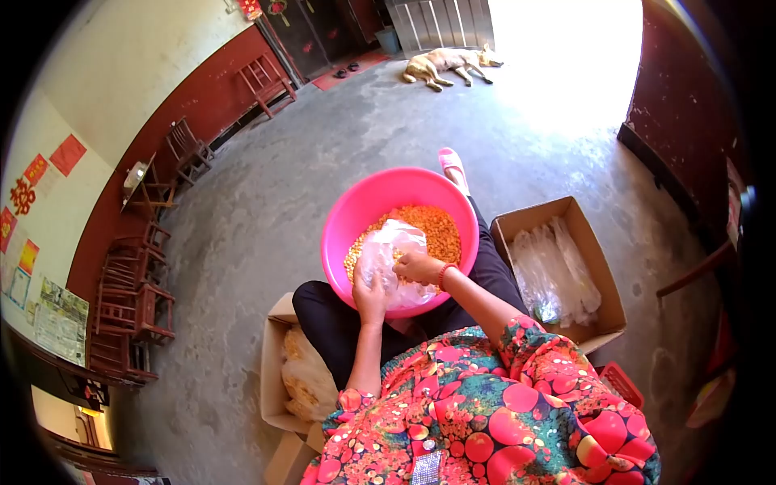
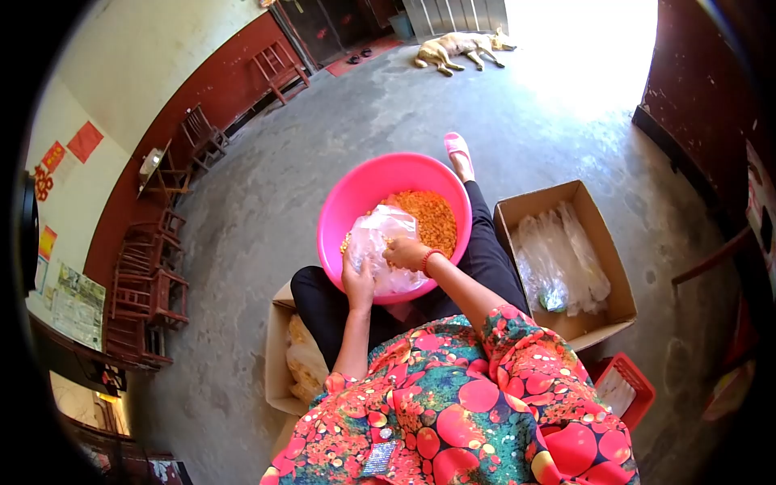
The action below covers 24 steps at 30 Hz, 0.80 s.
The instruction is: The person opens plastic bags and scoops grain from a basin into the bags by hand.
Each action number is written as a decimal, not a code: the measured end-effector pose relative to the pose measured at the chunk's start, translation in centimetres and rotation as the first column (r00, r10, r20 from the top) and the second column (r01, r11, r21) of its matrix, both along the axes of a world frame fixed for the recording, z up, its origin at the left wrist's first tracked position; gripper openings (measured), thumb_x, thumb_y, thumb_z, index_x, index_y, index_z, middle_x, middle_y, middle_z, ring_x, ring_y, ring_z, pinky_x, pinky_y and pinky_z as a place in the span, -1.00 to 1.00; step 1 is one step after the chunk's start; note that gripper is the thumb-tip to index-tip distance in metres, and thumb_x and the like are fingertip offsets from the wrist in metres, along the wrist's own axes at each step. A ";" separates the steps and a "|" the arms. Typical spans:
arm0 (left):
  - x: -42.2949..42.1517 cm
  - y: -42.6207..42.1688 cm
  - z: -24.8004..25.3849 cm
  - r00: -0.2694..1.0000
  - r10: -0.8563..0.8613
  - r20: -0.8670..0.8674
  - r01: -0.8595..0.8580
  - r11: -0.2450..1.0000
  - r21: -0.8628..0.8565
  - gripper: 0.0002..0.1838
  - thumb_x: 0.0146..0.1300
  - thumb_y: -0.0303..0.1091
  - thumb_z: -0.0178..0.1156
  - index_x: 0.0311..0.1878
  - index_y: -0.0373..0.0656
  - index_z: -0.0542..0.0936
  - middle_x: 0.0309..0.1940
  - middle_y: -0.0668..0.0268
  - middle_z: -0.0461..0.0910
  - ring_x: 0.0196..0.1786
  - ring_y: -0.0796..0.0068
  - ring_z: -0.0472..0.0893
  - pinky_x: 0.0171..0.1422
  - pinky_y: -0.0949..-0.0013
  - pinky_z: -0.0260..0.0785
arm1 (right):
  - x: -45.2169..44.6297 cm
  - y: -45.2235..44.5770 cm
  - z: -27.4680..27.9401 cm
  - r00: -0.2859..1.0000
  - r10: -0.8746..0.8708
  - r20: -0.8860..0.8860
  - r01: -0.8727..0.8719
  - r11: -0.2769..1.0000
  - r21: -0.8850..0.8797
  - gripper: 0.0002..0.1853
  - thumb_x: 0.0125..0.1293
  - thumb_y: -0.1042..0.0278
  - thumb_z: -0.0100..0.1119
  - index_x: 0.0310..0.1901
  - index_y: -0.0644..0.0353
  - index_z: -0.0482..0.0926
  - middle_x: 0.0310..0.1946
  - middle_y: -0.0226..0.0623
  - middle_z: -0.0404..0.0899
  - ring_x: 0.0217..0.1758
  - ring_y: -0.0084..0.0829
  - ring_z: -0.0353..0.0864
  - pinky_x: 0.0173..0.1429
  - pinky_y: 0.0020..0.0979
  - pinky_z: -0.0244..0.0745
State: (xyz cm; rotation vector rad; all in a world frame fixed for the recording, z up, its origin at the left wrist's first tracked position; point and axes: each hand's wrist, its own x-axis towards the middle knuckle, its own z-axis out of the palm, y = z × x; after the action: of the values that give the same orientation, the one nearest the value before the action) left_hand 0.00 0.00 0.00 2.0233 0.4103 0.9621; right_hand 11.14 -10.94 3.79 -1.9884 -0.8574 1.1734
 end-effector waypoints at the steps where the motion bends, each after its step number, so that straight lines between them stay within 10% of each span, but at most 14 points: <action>1: 0.0 -0.1 0.2 1.000 -0.004 0.000 0.004 1.000 -0.013 -0.56 0.09 -0.52 -0.01 0.10 -0.22 0.24 -0.07 0.09 0.39 -0.04 0.41 0.42 0.00 0.48 0.27 | 0.3 0.8 -0.9 0.991 -0.082 0.103 0.071 0.992 0.107 -0.64 0.12 0.11 -0.12 -0.20 0.20 0.48 -0.32 -0.10 0.52 -0.30 -0.28 0.52 -0.17 -0.38 0.36; 3: -1.5 0.1 1.3 0.999 -0.008 -0.034 0.007 1.000 -0.019 -0.57 0.08 -0.55 -0.03 0.08 -0.27 0.24 -0.08 0.10 0.39 -0.01 0.38 0.40 0.02 0.46 0.26 | -0.5 2.3 -2.2 0.972 -0.174 0.161 0.136 0.965 0.222 -0.63 0.12 0.11 -0.12 -0.22 0.24 0.48 -0.34 -0.08 0.52 -0.30 -0.24 0.51 -0.17 -0.36 0.36; 5: -1.6 -1.3 3.2 0.989 -0.070 -0.129 0.003 0.888 -0.459 -0.57 0.06 -0.57 -0.04 0.07 -0.28 0.25 -0.05 0.08 0.37 0.00 0.32 0.40 0.05 0.37 0.24 | 0.0 2.6 -2.3 0.922 -0.130 0.363 -0.068 0.871 0.486 -0.63 0.12 0.13 -0.13 -0.21 0.25 0.47 -0.37 -0.10 0.52 -0.31 -0.22 0.51 -0.18 -0.35 0.36; 13: -0.5 -1.1 1.6 0.989 -0.005 0.147 0.040 0.970 -0.238 -0.54 0.02 -0.66 -0.10 0.07 -0.33 0.22 -0.02 0.17 0.31 -0.01 0.42 0.37 0.05 0.47 0.23 | 1.2 -1.4 -4.2 0.827 -0.412 0.383 0.210 0.858 0.469 -0.81 -0.04 0.28 0.02 -0.46 0.16 0.58 -0.51 -0.15 0.54 -0.43 -0.29 0.54 -0.28 -0.36 0.40; 19: -1.1 -0.6 2.0 0.966 -0.027 0.255 0.153 0.860 -0.487 -0.53 -0.02 -0.68 -0.12 0.06 -0.31 0.23 -0.04 0.21 0.34 -0.03 0.47 0.38 0.04 0.48 0.23 | 2.3 -2.5 -5.1 0.695 -0.685 0.219 0.421 0.633 0.650 -0.84 -0.06 0.38 0.08 -0.46 0.29 0.50 -0.60 -0.04 0.46 -0.53 -0.38 0.51 -0.44 -0.36 0.34; 24: -0.3 0.6 0.4 0.924 0.039 0.381 0.202 0.796 -0.571 -0.59 0.05 -0.60 -0.11 0.04 -0.28 0.26 -0.16 0.27 0.43 -0.18 0.51 0.44 -0.10 0.51 0.29 | 2.2 -3.4 -3.4 0.617 -0.776 -0.135 0.527 0.280 0.802 -0.90 0.03 0.44 0.05 -0.51 0.29 0.42 -0.73 -0.43 0.29 -0.62 -0.70 0.25 -0.52 -0.58 0.20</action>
State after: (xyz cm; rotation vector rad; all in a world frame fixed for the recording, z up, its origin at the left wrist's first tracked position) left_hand -0.32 0.58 0.43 1.2308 0.3536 0.9821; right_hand 13.35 -14.31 0.39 -1.4406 -0.4096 -0.0781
